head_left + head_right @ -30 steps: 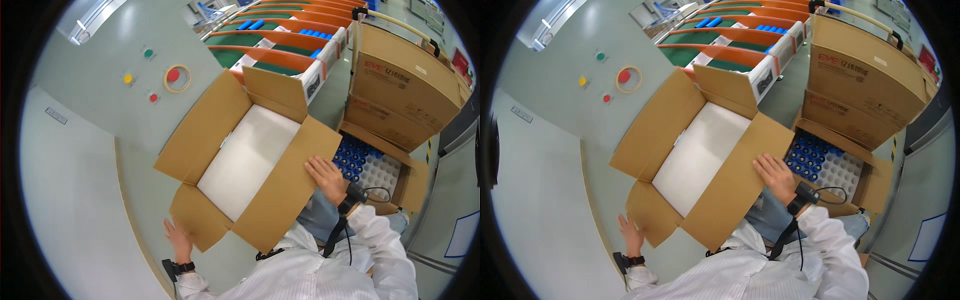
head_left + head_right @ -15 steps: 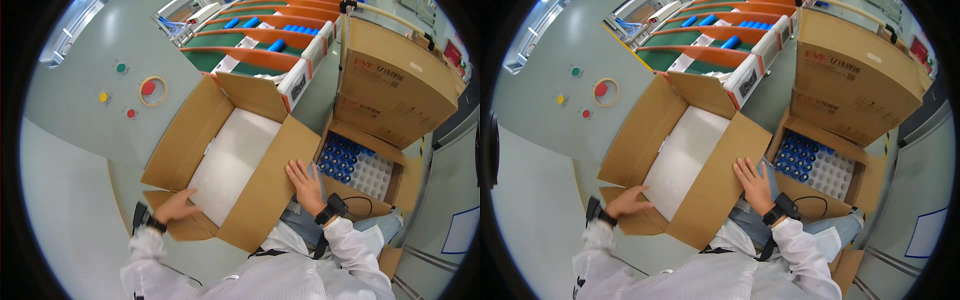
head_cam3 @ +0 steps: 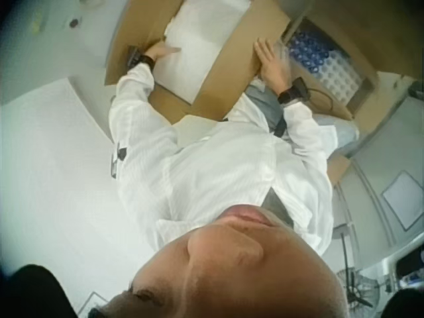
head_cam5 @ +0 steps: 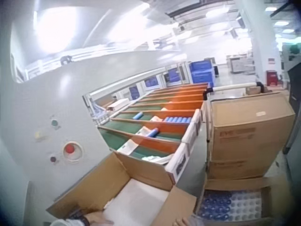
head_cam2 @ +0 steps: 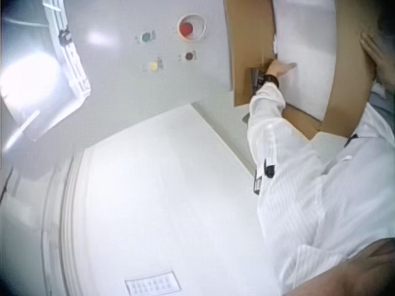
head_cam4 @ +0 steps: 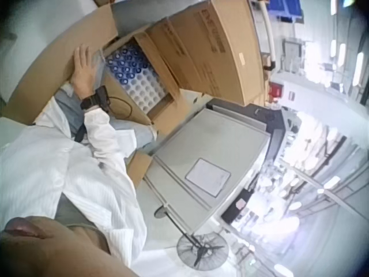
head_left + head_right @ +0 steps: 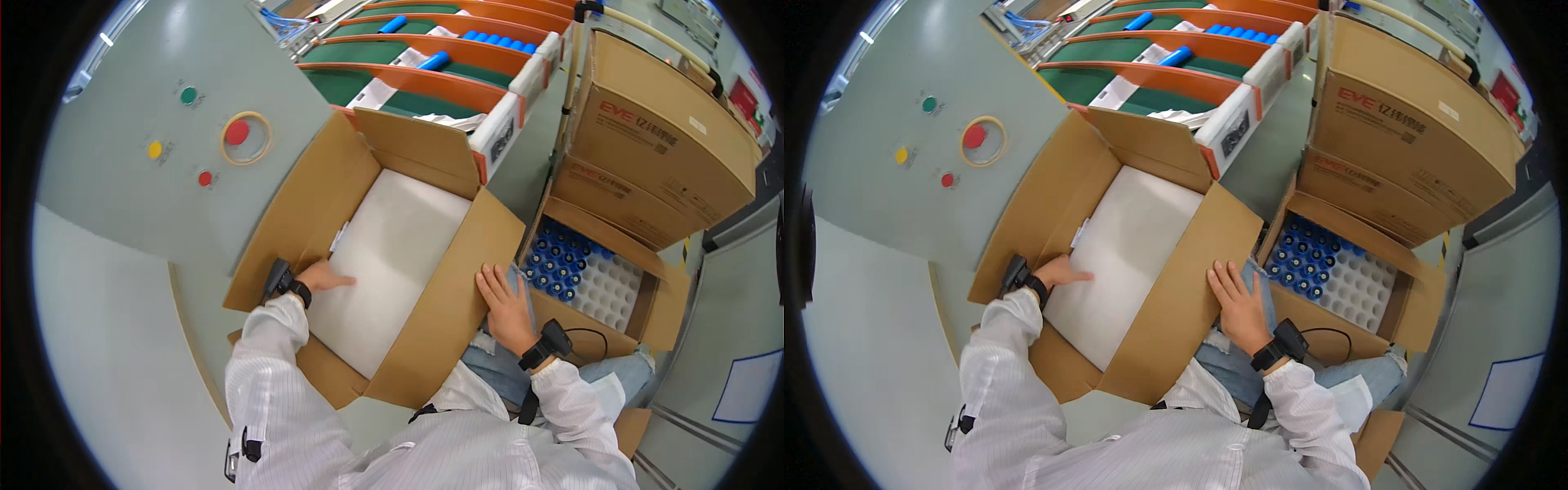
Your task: Picking cylindrical battery cells from a conveyor tray and packing them into foam-lined boxes.
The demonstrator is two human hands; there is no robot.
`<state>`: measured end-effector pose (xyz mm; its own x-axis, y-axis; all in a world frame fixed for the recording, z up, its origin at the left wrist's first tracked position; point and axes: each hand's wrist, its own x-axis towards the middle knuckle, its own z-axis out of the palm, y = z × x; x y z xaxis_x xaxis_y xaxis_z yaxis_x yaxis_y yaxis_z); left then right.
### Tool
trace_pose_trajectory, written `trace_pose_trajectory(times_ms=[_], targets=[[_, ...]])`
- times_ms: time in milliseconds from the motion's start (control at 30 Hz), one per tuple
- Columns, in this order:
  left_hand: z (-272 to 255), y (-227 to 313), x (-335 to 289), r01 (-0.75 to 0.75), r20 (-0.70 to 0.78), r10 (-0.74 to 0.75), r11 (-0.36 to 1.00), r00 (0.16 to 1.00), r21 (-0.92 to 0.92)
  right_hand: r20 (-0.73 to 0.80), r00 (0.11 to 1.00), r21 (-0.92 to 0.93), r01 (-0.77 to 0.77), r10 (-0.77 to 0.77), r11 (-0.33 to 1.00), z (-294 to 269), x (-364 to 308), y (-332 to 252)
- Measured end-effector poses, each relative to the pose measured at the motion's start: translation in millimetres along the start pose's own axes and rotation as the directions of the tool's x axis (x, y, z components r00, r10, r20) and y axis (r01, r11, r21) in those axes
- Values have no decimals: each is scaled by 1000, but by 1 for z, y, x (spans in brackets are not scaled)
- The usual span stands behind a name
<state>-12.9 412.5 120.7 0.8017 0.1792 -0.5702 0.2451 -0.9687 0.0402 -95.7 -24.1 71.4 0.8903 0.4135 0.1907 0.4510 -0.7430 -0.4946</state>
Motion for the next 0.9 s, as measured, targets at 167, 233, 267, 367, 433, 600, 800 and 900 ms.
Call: trace_pose_trajectory(times_ms=[167, 233, 267, 367, 433, 600, 800, 900], targets=[[-12, 10, -38, 1, -263, 37, 990, 964, 140, 23, 996, 58, -82, 81, 995, -11, -7, 5], [-47, 36, -82, -52, -352, 32, 998, 935, -46, 47, 993, 70, -107, 104, 992, -16, -4, 6], [-61, 37, -101, -132, -360, 33, 958, 932, -254, 76, 991, 87, -113, 107, 990, -19, -3, 6], [-93, 75, -158, -350, -381, 135, 736, 915, -580, 114, 989, 122, -111, 97, 986, -27, -3, 14], [-120, 82, -211, -368, -530, 141, 861, 836, -352, -30, 987, 395, -132, 157, 909, -65, 13, 1], [-157, 111, -288, -555, -691, 400, 832, 602, -1, -498, 864, 512, 225, 72, 829, -185, 34, -15], [-180, 204, -244, -863, -563, 818, 365, 119, 349, -870, 477, 379, 482, 126, 790, -298, -8, 84], [-172, 222, -226, -840, -521, 853, 252, -42, 481, -443, 606, 29, 746, -660, 666, -357, -31, 167]])
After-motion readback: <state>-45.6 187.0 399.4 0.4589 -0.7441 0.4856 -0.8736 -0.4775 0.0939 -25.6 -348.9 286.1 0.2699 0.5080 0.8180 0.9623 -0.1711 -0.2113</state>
